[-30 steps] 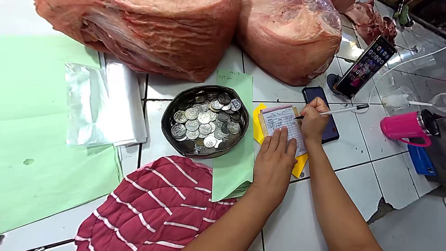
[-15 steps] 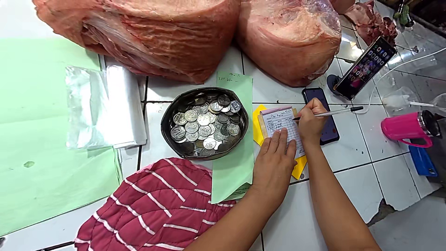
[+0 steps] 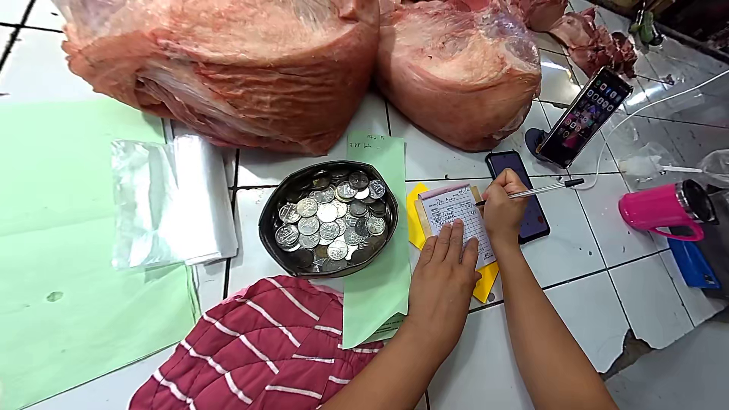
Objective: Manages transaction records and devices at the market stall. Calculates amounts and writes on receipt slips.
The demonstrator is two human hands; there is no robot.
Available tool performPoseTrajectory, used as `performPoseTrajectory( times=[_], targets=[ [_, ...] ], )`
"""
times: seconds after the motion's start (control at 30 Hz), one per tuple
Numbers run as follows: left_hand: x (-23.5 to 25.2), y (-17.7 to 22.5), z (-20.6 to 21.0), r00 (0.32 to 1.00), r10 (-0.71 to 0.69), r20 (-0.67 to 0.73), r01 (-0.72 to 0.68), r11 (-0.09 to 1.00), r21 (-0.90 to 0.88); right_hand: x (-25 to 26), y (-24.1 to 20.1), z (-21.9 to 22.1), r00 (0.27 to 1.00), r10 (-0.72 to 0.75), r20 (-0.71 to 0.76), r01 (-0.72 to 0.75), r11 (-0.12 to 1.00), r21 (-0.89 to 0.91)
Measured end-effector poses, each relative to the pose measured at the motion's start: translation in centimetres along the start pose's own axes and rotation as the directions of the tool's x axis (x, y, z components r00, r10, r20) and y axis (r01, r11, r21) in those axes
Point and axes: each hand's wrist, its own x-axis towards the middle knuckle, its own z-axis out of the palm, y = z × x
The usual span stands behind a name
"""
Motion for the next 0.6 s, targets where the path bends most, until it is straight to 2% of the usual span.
performPoseTrajectory(
  times=[0.1, 0.27, 0.43, 0.5, 0.6],
  targets=[
    [0.0, 0.0, -0.1, 1.0, 0.0, 0.009, 0.0, 1.0, 0.01, 0.1, 0.0, 0.1, 1.0, -0.005, -0.018, 0.005, 1.0, -0.006],
    [0.1, 0.0, 0.2, 0.999, 0.01, -0.045, -0.009, 1.0, 0.019, 0.9, 0.8, -0.4, 0.992, 0.089, -0.086, -0.057, 0.944, 0.326],
    [0.0, -0.1, 0.4, 0.998, 0.025, -0.063, -0.024, 0.999, 0.029, 0.3, 0.9, -0.3, 0.994, -0.046, 0.096, 0.035, 0.993, 0.113],
    [0.0, -0.1, 0.4, 0.998, 0.032, -0.062, -0.03, 0.999, 0.033, 0.4, 0.5, -0.1, 0.989, -0.032, 0.148, 0.021, 0.997, 0.073],
    [-0.1, -0.2, 0.7, 0.996, 0.045, -0.075, -0.042, 0.998, 0.042, 0.7, 0.4, -0.1, 0.984, 0.019, 0.178, -0.039, 0.993, 0.11]
  ],
)
